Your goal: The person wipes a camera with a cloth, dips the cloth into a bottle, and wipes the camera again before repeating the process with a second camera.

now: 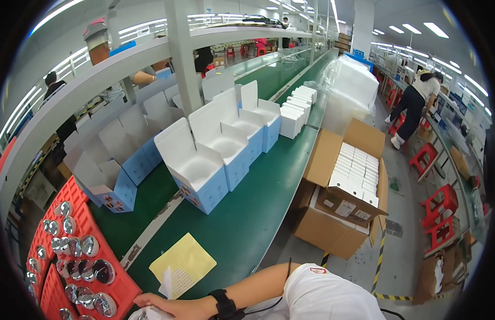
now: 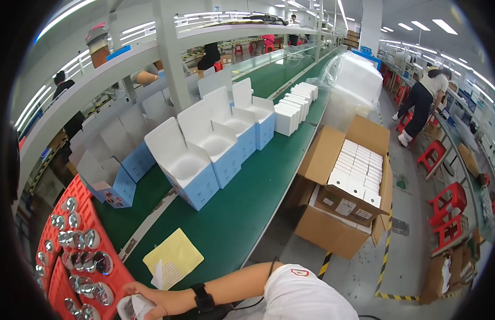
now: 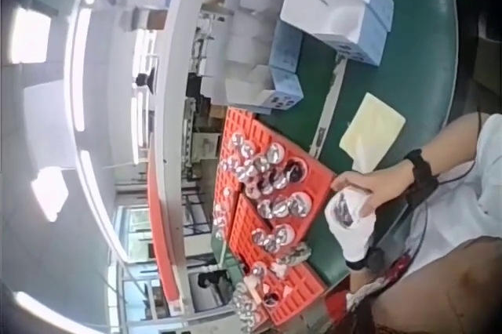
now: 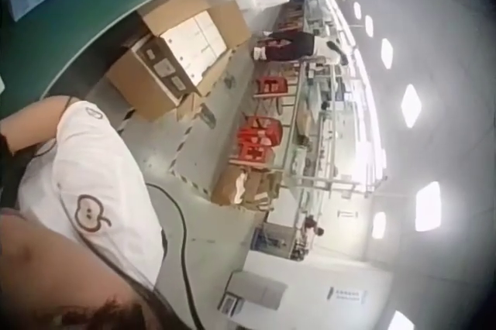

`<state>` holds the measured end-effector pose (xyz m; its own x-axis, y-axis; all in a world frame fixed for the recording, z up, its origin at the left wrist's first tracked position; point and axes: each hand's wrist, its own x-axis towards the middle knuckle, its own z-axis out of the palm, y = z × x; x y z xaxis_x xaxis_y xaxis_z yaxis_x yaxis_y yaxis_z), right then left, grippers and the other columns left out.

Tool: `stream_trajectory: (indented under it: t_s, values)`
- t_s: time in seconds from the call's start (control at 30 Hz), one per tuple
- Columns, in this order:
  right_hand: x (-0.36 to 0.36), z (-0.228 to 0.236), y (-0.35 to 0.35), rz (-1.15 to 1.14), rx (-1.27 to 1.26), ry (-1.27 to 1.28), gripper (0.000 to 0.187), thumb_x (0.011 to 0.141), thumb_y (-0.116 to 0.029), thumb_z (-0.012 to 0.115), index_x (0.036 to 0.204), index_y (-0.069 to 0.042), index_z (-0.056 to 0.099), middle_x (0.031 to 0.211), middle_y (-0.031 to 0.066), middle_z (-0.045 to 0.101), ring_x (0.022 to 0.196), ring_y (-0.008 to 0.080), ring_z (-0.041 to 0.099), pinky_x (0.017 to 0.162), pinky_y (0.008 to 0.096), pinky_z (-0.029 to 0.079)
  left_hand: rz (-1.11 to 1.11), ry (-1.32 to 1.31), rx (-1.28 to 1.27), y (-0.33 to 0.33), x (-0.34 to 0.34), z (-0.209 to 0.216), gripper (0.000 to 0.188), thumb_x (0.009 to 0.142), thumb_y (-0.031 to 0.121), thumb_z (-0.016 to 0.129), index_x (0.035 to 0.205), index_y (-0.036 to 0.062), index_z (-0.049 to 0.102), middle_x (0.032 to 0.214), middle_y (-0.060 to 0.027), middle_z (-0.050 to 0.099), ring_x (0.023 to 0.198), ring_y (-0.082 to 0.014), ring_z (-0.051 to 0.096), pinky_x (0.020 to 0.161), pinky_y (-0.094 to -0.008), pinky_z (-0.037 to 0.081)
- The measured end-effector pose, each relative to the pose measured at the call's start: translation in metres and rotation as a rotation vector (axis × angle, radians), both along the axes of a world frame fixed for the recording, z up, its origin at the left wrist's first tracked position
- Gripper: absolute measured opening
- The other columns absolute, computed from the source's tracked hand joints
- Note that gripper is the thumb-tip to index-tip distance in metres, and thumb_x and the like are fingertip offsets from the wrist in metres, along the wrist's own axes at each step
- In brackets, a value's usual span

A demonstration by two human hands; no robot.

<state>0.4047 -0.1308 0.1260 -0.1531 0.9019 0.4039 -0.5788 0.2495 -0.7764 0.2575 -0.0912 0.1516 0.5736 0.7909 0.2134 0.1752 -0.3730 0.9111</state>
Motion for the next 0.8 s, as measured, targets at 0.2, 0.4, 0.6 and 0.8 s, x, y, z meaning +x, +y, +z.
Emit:
stream_trajectory:
  t_s: [0.2,0.4,0.6,0.8]
  values:
    - [0.022,0.013,-0.043,0.002,0.113,-0.319,0.087,0.069,-0.023,0.080,0.133,-0.001,0.025,0.124,0.0122,0.044,0.118,0.0183,0.038,0.095,0.0330,0.035,-0.291,-0.021,0.126,-0.060,0.076,-0.008,0.058,0.066,0.009,0.075,0.116,0.0020,0.045,0.105,-0.0112,0.056,0.093,-0.0203,0.057,0.081,-0.0325,0.046]
    - [0.067,0.030,-0.107,0.035,0.113,-0.225,0.097,0.066,-0.018,0.082,0.137,-0.002,0.019,0.125,0.0117,0.043,0.114,0.0195,0.042,0.092,0.0329,0.039,-0.575,-0.049,0.274,-0.109,0.143,-0.003,0.058,0.063,0.011,0.077,0.113,0.0024,0.048,0.103,-0.0114,0.056,0.091,-0.0197,0.057,0.079,-0.0321,0.047]
    - [0.073,0.024,-0.117,0.346,0.123,-0.037,0.096,0.067,-0.013,0.081,0.140,-0.004,0.019,0.127,0.0100,0.043,0.113,0.0191,0.043,0.091,0.0321,0.040,-0.720,-0.084,0.418,-0.133,0.173,0.000,0.058,0.060,0.013,0.079,0.110,0.0027,0.050,0.101,-0.0115,0.056,0.089,-0.0192,0.058,0.078,-0.0318,0.048]
    - [0.024,0.045,-0.088,0.220,0.264,-0.140,0.089,0.069,-0.012,0.079,0.139,-0.008,0.024,0.126,0.0086,0.044,0.112,0.0190,0.044,0.090,0.0321,0.041,-0.574,-0.022,0.601,-0.086,0.111,0.022,0.058,0.057,0.016,0.080,0.107,0.0031,0.053,0.100,-0.0117,0.057,0.087,-0.0186,0.059,0.076,-0.0314,0.048]
